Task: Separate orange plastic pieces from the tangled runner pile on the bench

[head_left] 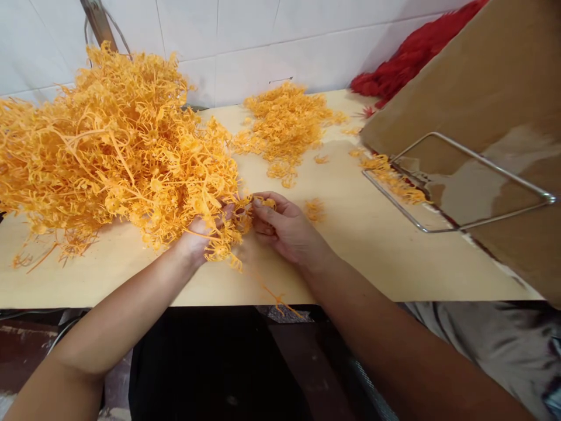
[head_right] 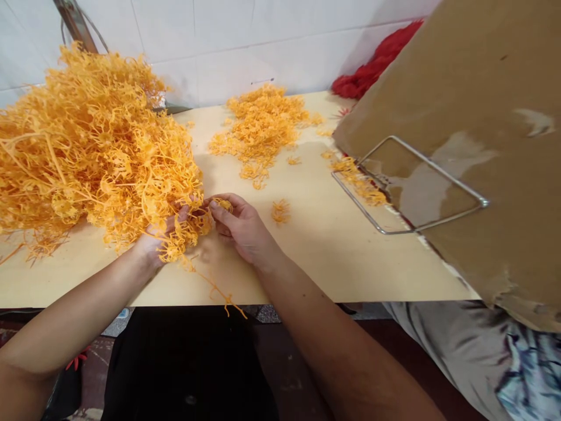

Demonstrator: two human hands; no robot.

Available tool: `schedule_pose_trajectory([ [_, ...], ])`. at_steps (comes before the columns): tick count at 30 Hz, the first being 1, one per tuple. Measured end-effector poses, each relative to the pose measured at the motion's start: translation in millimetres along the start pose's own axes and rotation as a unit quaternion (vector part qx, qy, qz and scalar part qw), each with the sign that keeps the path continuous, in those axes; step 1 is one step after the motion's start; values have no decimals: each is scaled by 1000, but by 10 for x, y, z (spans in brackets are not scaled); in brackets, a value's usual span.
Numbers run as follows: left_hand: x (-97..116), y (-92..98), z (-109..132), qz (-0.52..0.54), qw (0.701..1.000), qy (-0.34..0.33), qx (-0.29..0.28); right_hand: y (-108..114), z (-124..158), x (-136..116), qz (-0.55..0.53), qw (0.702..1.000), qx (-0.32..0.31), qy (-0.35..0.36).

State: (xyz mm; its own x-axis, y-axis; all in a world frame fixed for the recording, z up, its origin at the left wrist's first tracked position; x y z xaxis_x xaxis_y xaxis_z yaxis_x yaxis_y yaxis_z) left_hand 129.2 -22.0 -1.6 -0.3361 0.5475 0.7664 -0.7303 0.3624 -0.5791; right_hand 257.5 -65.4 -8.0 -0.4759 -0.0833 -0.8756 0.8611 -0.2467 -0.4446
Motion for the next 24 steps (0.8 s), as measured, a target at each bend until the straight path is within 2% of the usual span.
schedule_pose_trajectory([
  [3,-21,30,-19,-7,1000,-7,20,-5,-50,6,-5,999,34,21],
  [7,-37,36,-38,-26,1000,-7,13,-42,-112,20,9,995,100,17],
  [9,-38,30,-50,-24,1000,-19,0,-93,-153,30,14,992,128,15],
  [13,-31,35,-40,-11,998,-34,-56,-168,-317,1,-16,989,145,6],
  [15,-22,51,-8,1,997,-35,-71,-127,-414,-61,-51,983,179,8],
  [18,-1,63,40,16,997,-43,-60,4,-467,-164,-73,969,235,30],
  [20,12,53,48,7,998,-33,-51,62,-418,-194,-49,976,209,42],
  [24,34,11,24,1,998,-22,-60,40,-222,-163,27,999,31,17],
])
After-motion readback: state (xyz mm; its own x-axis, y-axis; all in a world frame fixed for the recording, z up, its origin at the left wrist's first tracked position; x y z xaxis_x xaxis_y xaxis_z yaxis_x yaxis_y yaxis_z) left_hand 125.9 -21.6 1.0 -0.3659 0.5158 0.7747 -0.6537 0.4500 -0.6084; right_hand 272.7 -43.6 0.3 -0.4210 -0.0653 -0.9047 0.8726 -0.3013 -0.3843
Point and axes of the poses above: each hand's wrist, its own z-axis away from the middle knuckle, its own y-axis out of the back of the hand, x = y × z, the point moved 1 cm from there along -z, towards the middle knuckle, and after that the axes turned 2 degrees about x, right-handed, at the moved point
